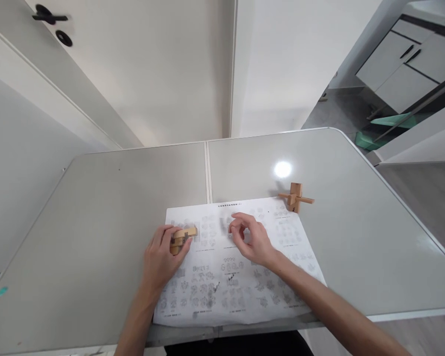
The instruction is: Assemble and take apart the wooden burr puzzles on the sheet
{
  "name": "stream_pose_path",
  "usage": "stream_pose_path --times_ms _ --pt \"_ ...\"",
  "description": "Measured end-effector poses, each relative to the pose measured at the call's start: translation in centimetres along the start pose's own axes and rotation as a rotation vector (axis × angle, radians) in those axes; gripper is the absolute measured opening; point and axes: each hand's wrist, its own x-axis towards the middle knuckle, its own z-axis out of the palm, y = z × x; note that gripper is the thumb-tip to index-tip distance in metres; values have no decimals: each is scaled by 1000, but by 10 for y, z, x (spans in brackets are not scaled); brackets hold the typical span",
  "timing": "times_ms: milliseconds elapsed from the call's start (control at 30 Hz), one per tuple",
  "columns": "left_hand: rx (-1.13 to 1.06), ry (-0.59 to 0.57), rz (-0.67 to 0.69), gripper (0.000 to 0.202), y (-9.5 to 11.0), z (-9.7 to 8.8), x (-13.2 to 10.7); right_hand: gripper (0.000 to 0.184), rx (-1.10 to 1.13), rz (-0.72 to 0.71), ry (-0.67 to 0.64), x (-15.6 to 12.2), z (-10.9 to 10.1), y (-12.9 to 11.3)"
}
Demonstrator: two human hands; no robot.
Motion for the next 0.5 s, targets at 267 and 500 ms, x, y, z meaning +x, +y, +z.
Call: stream_pose_path --times_ms 267,500 --pt "-97 15 70 22 25 -9 14 27 -115 -14 -82 3 -1 1" --pt "-201 -26 185 23 54 1 29 27 -91 -113 -124 4 -3 4"
